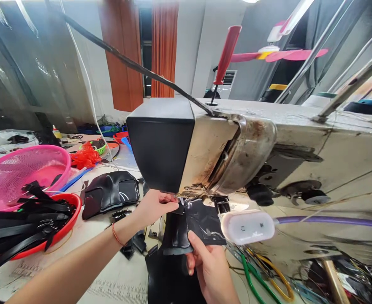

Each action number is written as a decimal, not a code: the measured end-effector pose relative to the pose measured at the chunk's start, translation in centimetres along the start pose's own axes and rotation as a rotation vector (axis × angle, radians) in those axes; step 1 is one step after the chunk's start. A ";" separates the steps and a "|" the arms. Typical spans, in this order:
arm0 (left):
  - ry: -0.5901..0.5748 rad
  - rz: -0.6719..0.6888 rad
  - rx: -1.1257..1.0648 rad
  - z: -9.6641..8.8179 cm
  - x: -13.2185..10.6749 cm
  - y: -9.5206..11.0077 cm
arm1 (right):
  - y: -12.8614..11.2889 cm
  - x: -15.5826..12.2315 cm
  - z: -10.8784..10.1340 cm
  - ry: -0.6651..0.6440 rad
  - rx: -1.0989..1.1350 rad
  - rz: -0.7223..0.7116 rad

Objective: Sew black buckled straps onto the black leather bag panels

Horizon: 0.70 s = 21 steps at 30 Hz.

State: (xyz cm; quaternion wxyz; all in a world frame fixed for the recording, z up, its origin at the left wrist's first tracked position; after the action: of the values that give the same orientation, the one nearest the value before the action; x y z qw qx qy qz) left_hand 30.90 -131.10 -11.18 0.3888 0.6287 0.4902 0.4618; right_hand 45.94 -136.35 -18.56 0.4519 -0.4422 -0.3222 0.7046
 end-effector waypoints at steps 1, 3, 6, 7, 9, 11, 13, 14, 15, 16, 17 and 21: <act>0.025 -0.012 -0.007 0.0 -0.1 -0.3 | 0.0 0.0 -0.1 -0.007 -0.006 -0.001; 0.075 -0.035 -0.007 0.0 -0.2 -0.7 | 0.2 0.1 -0.3 -0.015 -0.016 -0.001; 0.122 -0.064 -0.036 0.3 -0.3 -1.0 | 0.6 0.2 -0.3 -0.022 -0.018 0.000; 0.128 -0.069 -0.053 0.4 -0.3 -1.1 | 0.7 0.3 -0.3 -0.021 -0.013 -0.004; 0.131 -0.072 -0.083 0.6 -0.3 -1.2 | 0.7 0.3 -0.3 -0.024 -0.013 -0.008; 0.134 -0.069 -0.098 0.7 -0.2 -1.3 | 0.7 0.4 -0.4 -0.025 -0.017 -0.010; 0.141 -0.062 -0.092 0.7 -0.2 -1.4 | 0.8 0.4 -0.4 -0.025 -0.018 -0.004; 0.144 -0.059 -0.083 0.7 -0.2 -1.4 | 0.8 0.3 -0.5 -0.019 -0.011 -0.005; 0.145 -0.056 -0.076 0.7 -0.2 -1.5 | 0.8 0.3 -0.6 -0.015 -0.004 -0.006; 0.146 -0.054 -0.073 0.7 -0.2 -1.5 | 0.8 0.3 -0.6 -0.015 -0.001 -0.006; 0.145 -0.052 -0.076 0.8 -0.2 -1.5 | 0.9 0.3 -0.6 -0.018 -0.003 -0.005; 0.151 -0.063 -0.092 0.8 -0.2 -1.5 | 1.3 0.6 -0.8 -0.022 -0.031 -0.009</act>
State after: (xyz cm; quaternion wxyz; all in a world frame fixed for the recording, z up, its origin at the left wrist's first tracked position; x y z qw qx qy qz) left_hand 31.29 -131.05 -12.85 0.3934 0.5577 0.5162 0.5174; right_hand 46.11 -136.30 -20.22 0.4444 -0.4402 -0.3398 0.7023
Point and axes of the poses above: each hand's wrist, its own x-axis towards the middle knuckle, its own z-axis out of the palm, y = z × x, the point moved 7 cm from there along x, towards the middle knuckle, and after that the axes turned 7 degrees about z, right-handed, at the moved point
